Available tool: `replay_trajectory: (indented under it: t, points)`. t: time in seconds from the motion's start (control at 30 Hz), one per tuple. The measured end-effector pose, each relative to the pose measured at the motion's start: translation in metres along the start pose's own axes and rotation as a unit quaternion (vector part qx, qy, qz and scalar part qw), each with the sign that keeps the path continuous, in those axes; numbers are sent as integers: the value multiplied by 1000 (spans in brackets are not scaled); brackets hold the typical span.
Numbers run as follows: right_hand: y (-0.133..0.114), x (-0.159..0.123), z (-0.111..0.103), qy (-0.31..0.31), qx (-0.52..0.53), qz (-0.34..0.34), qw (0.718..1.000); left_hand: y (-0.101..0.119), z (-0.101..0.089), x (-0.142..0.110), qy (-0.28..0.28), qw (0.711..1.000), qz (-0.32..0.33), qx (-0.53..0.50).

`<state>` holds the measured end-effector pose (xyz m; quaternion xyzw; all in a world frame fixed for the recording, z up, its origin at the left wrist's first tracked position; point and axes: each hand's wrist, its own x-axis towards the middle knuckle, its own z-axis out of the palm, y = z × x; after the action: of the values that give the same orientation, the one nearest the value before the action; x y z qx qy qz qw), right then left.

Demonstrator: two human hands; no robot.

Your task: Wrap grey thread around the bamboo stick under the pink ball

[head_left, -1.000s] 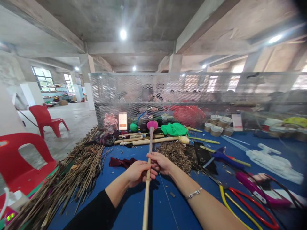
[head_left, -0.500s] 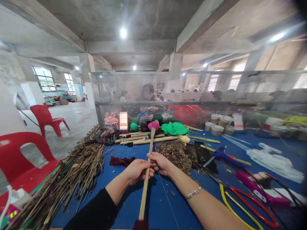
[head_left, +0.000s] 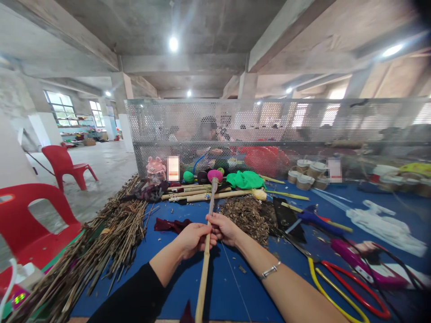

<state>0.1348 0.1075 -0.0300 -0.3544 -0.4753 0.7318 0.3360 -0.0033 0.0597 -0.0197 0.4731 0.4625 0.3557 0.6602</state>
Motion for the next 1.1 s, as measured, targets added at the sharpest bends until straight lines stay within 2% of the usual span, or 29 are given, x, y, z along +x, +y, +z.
replay_trajectory:
  t: [0.1,0.27,0.4,0.5,0.63,0.8,0.87,0.97,1.03,1.1]
  points:
    - [1,2,2,-3,-29,7,1000,-2,-3,1,8,1000,-3,17]
    - [6,6,2,9,-87,0,996,-5,-10,3,58,997,33,26]
    - [7,5,-1,2,-43,-12,999,2,-2,-2,20,999,-7,-24]
    - [7,4,2,8,-52,-15,998,7,7,-6,11,997,-35,-68]
    - [3,3,11,19,-128,-49,990,11,13,-8,62,992,-46,-103]
    - [-15,-6,15,51,-211,-113,970,22,4,-13,107,987,3,-117]
    - [-28,-22,17,63,-282,-119,950,29,-3,-15,117,985,22,-123]
    - [-45,-68,27,59,-428,-136,891,38,-14,-18,124,981,47,-143]
    - [-46,-110,33,51,-493,-144,857,42,-21,-20,125,977,61,-159]
    - [-32,-153,31,64,-517,-107,847,45,-25,-21,120,975,72,-171]
